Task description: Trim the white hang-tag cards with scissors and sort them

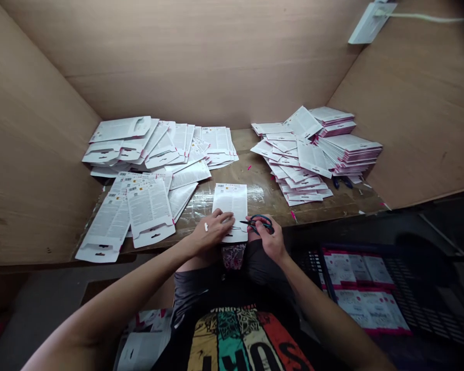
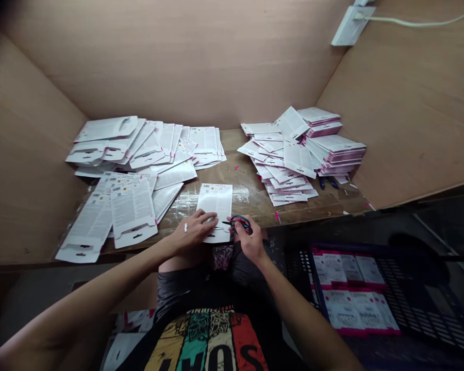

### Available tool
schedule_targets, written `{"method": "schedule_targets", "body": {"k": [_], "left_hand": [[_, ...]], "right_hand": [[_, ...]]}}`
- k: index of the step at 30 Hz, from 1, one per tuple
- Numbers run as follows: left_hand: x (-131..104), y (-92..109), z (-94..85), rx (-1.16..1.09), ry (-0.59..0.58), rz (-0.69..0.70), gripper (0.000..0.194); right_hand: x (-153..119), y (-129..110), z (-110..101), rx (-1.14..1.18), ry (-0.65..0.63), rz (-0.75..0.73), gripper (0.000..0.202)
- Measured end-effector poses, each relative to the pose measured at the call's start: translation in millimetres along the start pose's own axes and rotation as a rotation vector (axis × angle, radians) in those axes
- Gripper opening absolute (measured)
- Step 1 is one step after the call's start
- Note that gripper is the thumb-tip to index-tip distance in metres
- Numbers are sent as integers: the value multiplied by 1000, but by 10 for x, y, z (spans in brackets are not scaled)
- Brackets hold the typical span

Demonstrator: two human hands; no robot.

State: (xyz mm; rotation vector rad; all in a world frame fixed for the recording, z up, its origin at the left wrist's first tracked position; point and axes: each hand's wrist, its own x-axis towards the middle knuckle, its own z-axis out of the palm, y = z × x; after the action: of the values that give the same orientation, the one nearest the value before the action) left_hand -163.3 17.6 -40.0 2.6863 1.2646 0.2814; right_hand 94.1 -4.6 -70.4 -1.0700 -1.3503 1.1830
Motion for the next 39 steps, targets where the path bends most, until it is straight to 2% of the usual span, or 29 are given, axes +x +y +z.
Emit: {"method": "schedule_targets", "body": {"k": [3,7,14,18,22,24,26,28,32,36,39], "left_hand": [[-42,38,67,-65,53,-51,29],[-11,39,107,-173,96,-80,31],[-24,14,160,-234,126,-82,30],[-13,5,176,-221,121,-71,31],[9,9,182,-205,128,-82,30],[27,25,156,-210,125,-101,29],[57,51,106,-213,101,-129,27],[104,80,47,-200,51,-156,26],[262,127,-23,-184,-92,-157,24],[451,157,-47,-181,-172,-150,25],[448,194,-177,-173,-214,-145,22]], "right_hand": [[27,7,-65,-14,-24,50,34],[50,43,-117,-172,-37,0,31],[67,48,-129,-205,-47,-8,30],[62,28,-118,-134,-77,45,32],[51,-21,-83,68,-174,154,37],[89,-38,-59,189,-127,174,39],[178,-32,-29,249,-1,130,41],[303,1,9,237,41,56,41],[515,104,83,108,-95,-36,40],[548,144,87,-42,-133,-112,39],[510,142,65,-225,-144,-231,33]]}}
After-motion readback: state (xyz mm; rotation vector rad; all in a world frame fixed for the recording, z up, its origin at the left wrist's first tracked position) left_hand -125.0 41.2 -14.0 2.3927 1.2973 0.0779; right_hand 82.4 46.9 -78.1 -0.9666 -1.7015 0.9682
